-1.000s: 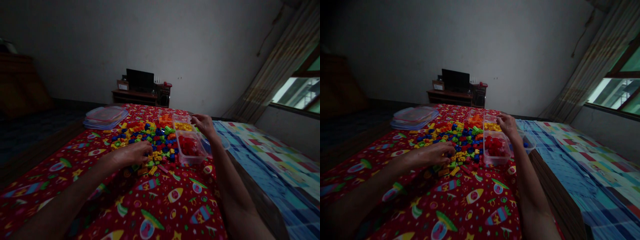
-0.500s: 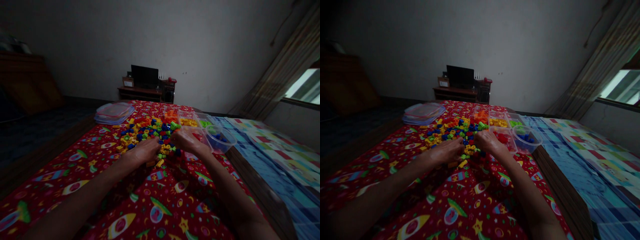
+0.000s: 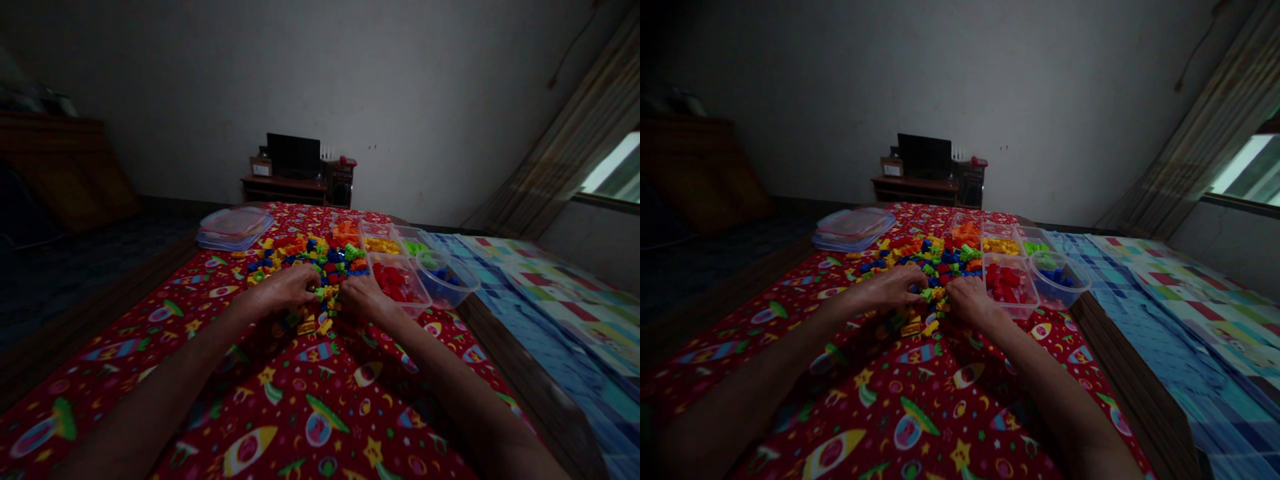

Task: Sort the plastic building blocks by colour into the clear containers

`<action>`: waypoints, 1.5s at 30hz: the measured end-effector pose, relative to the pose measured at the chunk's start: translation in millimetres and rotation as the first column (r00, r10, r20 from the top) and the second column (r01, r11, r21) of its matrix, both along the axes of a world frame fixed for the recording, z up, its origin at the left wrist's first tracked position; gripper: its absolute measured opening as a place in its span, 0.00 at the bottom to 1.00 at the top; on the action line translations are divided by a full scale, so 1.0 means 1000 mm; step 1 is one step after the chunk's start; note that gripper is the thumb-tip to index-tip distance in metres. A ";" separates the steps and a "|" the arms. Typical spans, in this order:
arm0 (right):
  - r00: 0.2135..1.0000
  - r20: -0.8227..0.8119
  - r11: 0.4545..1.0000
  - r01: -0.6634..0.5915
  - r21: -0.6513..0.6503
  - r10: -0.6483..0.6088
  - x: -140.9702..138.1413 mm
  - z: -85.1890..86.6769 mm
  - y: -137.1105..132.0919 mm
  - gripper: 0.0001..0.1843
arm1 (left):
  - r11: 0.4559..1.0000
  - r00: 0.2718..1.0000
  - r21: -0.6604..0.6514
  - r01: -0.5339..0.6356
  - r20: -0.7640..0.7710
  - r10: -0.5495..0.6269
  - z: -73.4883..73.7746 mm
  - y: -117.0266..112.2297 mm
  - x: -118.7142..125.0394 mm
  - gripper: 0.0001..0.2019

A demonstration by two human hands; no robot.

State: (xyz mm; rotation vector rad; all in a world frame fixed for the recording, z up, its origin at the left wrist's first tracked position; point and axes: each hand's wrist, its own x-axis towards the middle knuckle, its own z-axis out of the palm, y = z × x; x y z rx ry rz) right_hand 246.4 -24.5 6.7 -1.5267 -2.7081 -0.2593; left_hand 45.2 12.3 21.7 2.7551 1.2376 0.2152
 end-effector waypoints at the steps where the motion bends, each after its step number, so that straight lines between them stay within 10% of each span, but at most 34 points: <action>1: 1.000 -0.014 1.000 -0.017 0.020 0.018 0.001 -0.003 0.001 0.12 | 1.000 0.999 -0.005 -0.015 0.028 0.016 -0.001 0.003 -0.001 0.07; 12: 0.998 0.039 0.998 -0.045 -0.042 0.046 0.002 0.003 0.004 0.13 | 0.994 0.974 -0.031 -0.103 0.202 0.107 -0.010 0.013 0.000 0.09; 25: 0.971 -0.174 0.981 -0.140 0.133 0.162 0.000 -0.035 0.010 0.08 | 0.996 0.973 -0.037 -0.081 0.214 0.087 -0.026 0.022 -0.003 0.11; 35: 0.794 -0.606 0.992 -0.102 -0.070 0.039 0.002 0.004 0.029 0.16 | 0.986 0.933 -0.101 -0.134 0.321 0.160 -0.016 0.013 0.007 0.12; 45: 0.801 -0.592 0.976 -0.190 -0.106 0.091 -0.004 0.004 0.026 0.06 | 0.951 0.851 -0.302 -0.059 0.483 0.207 -0.024 0.015 0.011 0.18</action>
